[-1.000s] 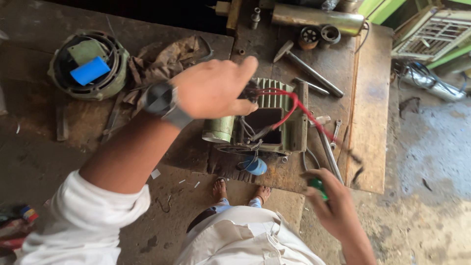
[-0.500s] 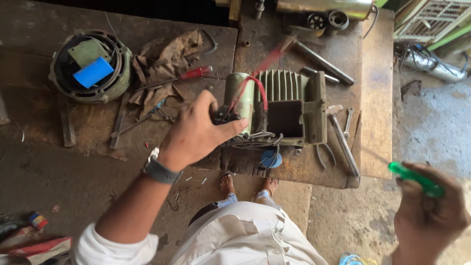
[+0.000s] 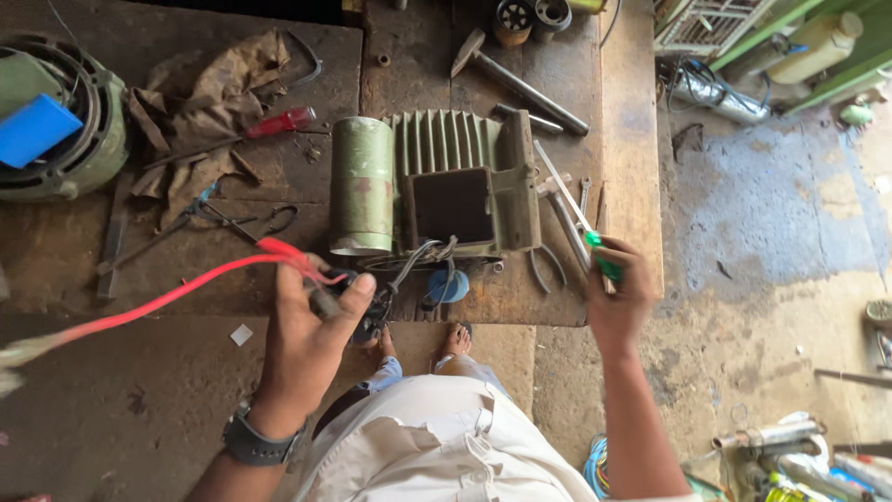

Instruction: The person works on an electric motor on a cluttered workbench, using pliers and a screwdriver to loosen and pull wiring from the motor's terminal box, then removes the motor housing and uses a screwdriver and hammer to pry and extract old burnt windings from the stator, pulling out wire coils by hand.

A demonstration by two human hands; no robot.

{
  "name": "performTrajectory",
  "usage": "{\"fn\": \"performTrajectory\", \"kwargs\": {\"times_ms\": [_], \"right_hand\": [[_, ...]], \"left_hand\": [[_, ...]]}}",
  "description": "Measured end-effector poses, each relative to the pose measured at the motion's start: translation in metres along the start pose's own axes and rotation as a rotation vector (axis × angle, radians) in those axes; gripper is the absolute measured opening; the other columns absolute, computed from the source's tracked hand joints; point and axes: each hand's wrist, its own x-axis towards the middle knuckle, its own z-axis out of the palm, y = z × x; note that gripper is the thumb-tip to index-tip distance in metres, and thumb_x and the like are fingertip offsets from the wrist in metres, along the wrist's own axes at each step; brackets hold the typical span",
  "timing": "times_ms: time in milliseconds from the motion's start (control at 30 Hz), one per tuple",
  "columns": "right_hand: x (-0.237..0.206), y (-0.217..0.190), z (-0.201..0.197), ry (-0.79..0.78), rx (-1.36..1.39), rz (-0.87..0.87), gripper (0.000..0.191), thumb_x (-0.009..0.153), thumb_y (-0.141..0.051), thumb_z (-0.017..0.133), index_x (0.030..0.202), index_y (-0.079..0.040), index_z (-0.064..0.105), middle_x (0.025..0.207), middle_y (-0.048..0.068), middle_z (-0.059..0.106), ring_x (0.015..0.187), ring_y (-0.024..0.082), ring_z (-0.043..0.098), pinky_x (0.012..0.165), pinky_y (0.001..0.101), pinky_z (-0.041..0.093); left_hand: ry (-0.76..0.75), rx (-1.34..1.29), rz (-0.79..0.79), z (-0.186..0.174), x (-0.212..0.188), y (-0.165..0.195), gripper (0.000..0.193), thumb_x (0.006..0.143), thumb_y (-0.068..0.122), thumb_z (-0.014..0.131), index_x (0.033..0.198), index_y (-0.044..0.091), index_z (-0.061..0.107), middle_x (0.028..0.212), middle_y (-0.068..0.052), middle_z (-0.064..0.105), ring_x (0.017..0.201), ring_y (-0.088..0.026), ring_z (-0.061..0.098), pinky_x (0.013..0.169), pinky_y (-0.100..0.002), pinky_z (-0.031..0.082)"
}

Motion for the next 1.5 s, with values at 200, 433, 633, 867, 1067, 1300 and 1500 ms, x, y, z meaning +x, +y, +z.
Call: {"fn": "performTrajectory", "kwargs": {"times_ms": [200, 433, 633, 867, 1067, 1300, 1500], "right_hand": [[0.028, 0.025, 0.028, -0.187, -0.31, -0.203, 0.021, 0.094, 0.002, 0.069, 0.112, -0.007, 0.069, 0.128, 0.013, 0.067, 0.111, 0.036, 0.068, 0.089, 0.0444, 0.057], [0.022, 0.026, 0.029, -0.365, -0.694, -0.421, 0.02, 0.094, -0.025, 0.07, 0.106, -0.01, 0.068, 0.122, 0.01, 0.064, 0.116, 0.035, 0.059, 0.098, 0.0486, 0.046], [-0.009, 0.01, 0.023, -0.482, -0.811, -0.424, 0.035, 0.093, -0.04, 0.068, 0.103, -0.007, 0.065, 0.121, 0.013, 0.063, 0.108, 0.034, 0.06, 0.088, 0.0493, 0.048], [-0.015, 0.001, 0.022, -0.608, -0.905, -0.441, 0.031, 0.088, -0.033, 0.066, 0.101, -0.005, 0.062, 0.116, 0.018, 0.061, 0.104, 0.035, 0.059, 0.087, 0.045, 0.051], [-0.002, 0.01, 0.014, -0.725, -0.571, 0.206, 0.03, 0.11, -0.029, 0.053, 0.1, -0.001, 0.056, 0.093, 0.018, 0.06, 0.081, 0.029, 0.056, 0.074, 0.0458, 0.046], [-0.032, -0.001, -0.027, -0.593, 0.367, 0.576, 0.02, 0.102, -0.027, 0.064, 0.103, -0.006, 0.063, 0.081, -0.005, 0.056, 0.07, 0.006, 0.049, 0.057, 0.0258, 0.04], [-0.055, -0.049, -0.012, -0.821, 0.198, 0.49, 0.015, 0.095, -0.019, 0.068, 0.099, -0.005, 0.072, 0.068, -0.001, 0.057, 0.058, 0.009, 0.046, 0.05, 0.029, 0.034]], "left_hand": [[0.144, -0.604, -0.493, 0.033, -0.027, -0.009, 0.029, 0.093, 0.026, 0.066, 0.111, 0.01, 0.049, 0.098, -0.01, 0.068, 0.08, -0.024, 0.074, 0.067, -0.04, 0.062], [0.222, -0.669, -0.291, 0.052, -0.05, -0.016, 0.03, 0.1, 0.025, 0.065, 0.124, 0.011, 0.053, 0.109, -0.012, 0.071, 0.093, -0.022, 0.073, 0.075, -0.035, 0.059], [0.256, -0.825, -0.216, 0.052, -0.066, -0.021, 0.035, 0.099, 0.022, 0.062, 0.13, 0.014, 0.05, 0.11, -0.005, 0.066, 0.098, -0.02, 0.07, 0.077, -0.038, 0.061], [0.157, -0.791, -0.166, 0.049, -0.087, -0.015, 0.045, 0.103, 0.025, 0.057, 0.145, 0.015, 0.044, 0.121, -0.008, 0.063, 0.106, -0.02, 0.067, 0.09, -0.042, 0.06], [0.061, -0.77, -0.134, 0.037, -0.091, -0.019, 0.042, 0.106, 0.029, 0.053, 0.143, 0.011, 0.042, 0.127, -0.009, 0.061, 0.113, -0.02, 0.066, 0.094, -0.043, 0.06], [-0.012, -0.654, -0.143, 0.017, -0.081, -0.025, 0.041, 0.107, 0.028, 0.051, 0.144, 0.011, 0.042, 0.123, -0.011, 0.062, 0.11, -0.021, 0.066, 0.093, -0.043, 0.061], [-0.111, -0.706, -0.181, 0.0, -0.067, -0.026, 0.043, 0.106, 0.028, 0.052, 0.144, 0.011, 0.041, 0.125, -0.011, 0.062, 0.112, -0.023, 0.067, 0.095, -0.044, 0.06]]}}
